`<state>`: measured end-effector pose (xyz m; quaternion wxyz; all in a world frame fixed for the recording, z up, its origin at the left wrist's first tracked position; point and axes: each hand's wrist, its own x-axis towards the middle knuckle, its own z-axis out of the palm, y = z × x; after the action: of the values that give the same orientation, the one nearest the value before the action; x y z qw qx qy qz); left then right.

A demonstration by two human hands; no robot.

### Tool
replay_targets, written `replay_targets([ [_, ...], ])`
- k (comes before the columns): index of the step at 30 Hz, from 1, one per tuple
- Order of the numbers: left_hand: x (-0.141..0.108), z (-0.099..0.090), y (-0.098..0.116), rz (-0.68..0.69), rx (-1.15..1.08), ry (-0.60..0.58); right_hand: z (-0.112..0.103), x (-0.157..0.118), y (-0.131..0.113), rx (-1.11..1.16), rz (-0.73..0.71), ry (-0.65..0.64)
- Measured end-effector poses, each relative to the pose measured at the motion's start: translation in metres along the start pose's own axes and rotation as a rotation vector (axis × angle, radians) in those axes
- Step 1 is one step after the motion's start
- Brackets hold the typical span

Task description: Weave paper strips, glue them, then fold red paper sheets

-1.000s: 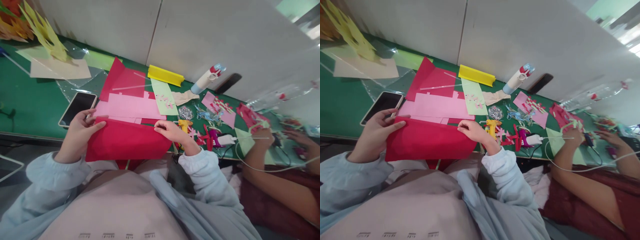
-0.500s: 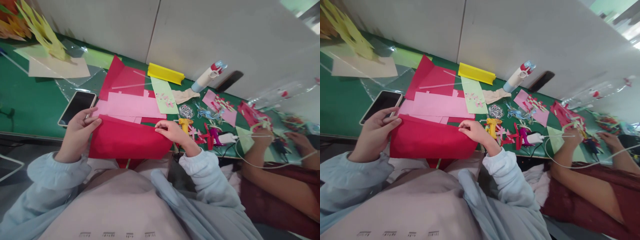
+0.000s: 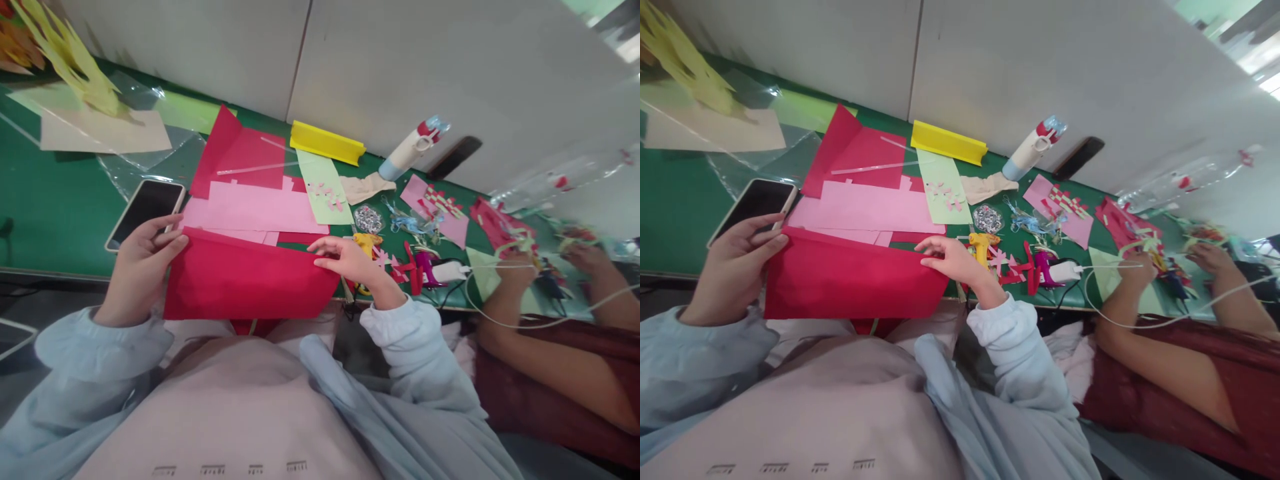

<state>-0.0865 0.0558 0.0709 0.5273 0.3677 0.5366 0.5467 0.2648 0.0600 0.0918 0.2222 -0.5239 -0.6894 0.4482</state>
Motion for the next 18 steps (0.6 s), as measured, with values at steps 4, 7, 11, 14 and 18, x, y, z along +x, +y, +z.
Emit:
replay_targets([
  [4,-0.001,0.001,0.003,-0.009,0.009,0.018,-0.003,-0.003,0.002,0.043,0.006,-0.024],
  [7,0.001,-0.002,0.003,-0.003,0.016,0.024,-0.004,-0.005,0.005,0.075,0.002,-0.036],
  [11,0.006,-0.006,0.000,-0.001,0.015,0.048,-0.004,-0.009,0.009,0.119,-0.021,-0.015],
  [14,0.006,-0.006,0.003,0.014,0.016,0.084,-0.001,-0.013,0.012,0.130,-0.019,0.021],
  [18,0.003,-0.003,0.010,0.002,0.034,0.155,0.005,-0.020,0.016,0.143,0.017,0.138],
])
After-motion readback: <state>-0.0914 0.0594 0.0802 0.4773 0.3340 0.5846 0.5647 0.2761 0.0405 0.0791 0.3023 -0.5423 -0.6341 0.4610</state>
